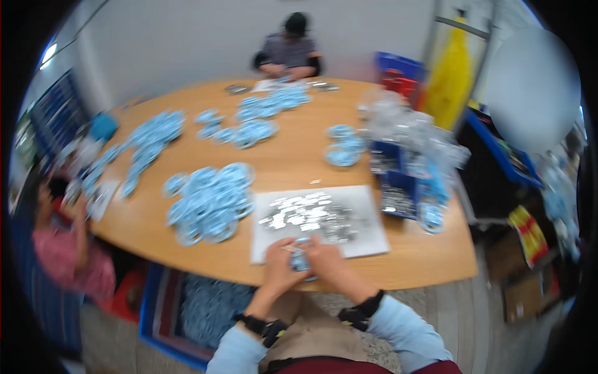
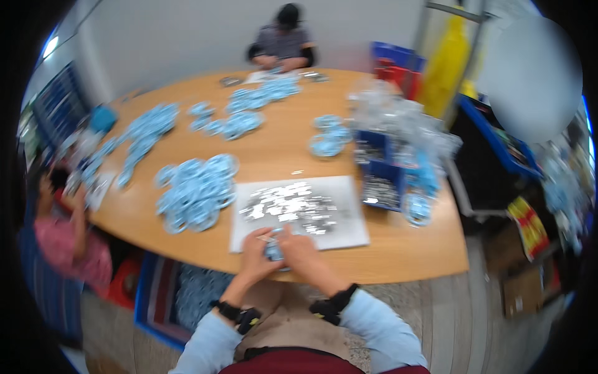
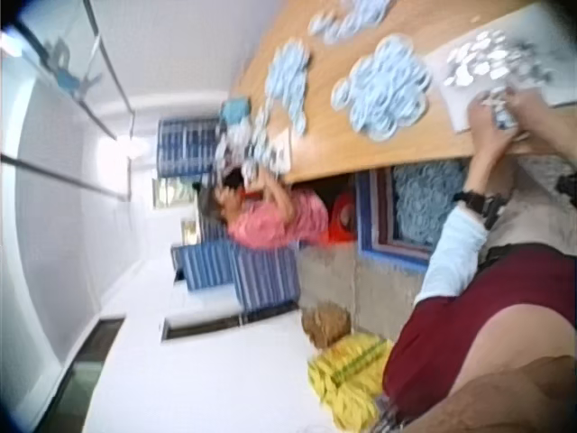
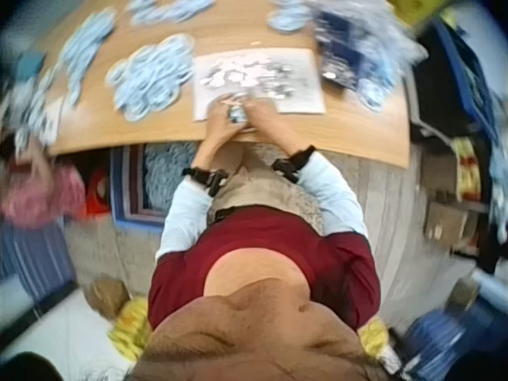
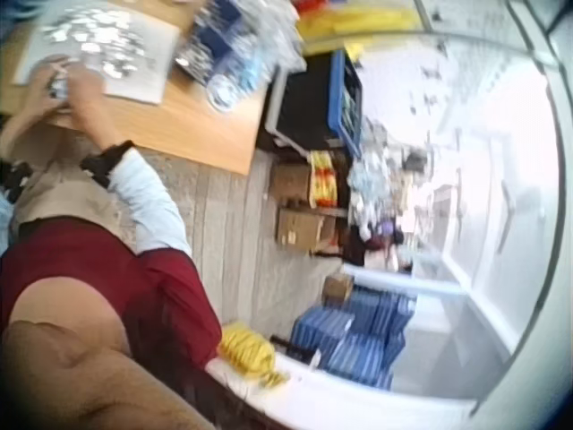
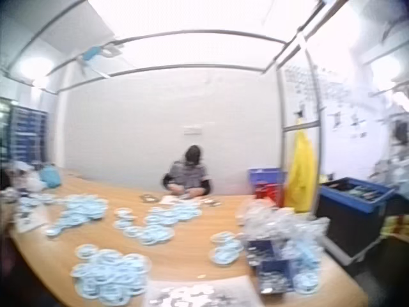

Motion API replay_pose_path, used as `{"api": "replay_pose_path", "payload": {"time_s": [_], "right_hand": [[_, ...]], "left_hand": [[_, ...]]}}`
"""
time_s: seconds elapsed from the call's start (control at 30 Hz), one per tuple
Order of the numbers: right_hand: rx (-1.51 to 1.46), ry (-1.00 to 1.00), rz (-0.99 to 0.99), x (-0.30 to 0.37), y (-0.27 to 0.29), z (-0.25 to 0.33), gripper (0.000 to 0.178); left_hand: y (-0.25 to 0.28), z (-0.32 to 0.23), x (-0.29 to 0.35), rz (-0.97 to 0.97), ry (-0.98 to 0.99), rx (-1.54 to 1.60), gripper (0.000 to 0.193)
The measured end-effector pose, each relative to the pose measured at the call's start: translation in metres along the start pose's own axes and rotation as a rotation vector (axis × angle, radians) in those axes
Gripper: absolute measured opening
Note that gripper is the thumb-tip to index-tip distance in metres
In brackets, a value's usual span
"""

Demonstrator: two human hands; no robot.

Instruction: The recorder assembles small metal components into blue plastic ring-shaped housings at a factory table.

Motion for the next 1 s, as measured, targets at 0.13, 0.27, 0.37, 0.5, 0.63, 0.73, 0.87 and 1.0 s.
{"api": "replay_pose_path", "payload": {"time_s": [0.13, 0.27, 0.37, 0.5, 0.63, 0.73, 0.87, 1.0], "right_hand": [[-0.125, 0.059, 0.015, -0.005, -0.021, 0.022, 0.040], [-0.096, 0.012, -0.022, 0.002, -0.019, 0.019, 0.036], [-0.184, -0.049, -0.061, 0.013, -0.006, 0.013, 0.037], [-0.118, 0.051, -0.128, 0.018, 0.002, 0.017, 0.046], [-0.216, 0.022, -0.011, 0.017, -0.002, 0.026, 0.062], [-0.365, -0.103, 0.079, 0.026, 0.012, 0.024, 0.050], [-0.210, -0.188, 0.098, 0.041, 0.001, -0.002, 0.052], [-0.010, -0.147, 0.053, 0.042, 0.010, 0.003, 0.049]], "left_hand": [[0.011, 0.023, 0.019, -0.051, 0.100, 0.029, 0.071], [0.001, 0.021, 0.014, -0.021, 0.031, 0.041, 0.067], [-0.005, 0.006, 0.006, -0.065, -0.027, 0.009, 0.058], [-0.003, 0.009, 0.007, -0.044, -0.075, 0.085, 0.057], [0.003, 0.033, 0.017, -0.063, -0.014, -0.009, 0.064], [0.005, 0.035, 0.024, -0.089, -0.016, -0.068, 0.071], [0.005, 0.000, 0.000, -0.029, 0.008, -0.072, 0.070], [0.005, -0.003, 0.001, -0.037, 0.034, -0.106, 0.064]]}}
Point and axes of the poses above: each hand's wrist, its own x-axis away from the middle knuckle, its own y-axis out of the back of the hand, z = x × y, the point moved 3 cm from there along -x, towards the middle knuckle, and after that the axes turned 8 degrees about -y, right-handed, at the moved point
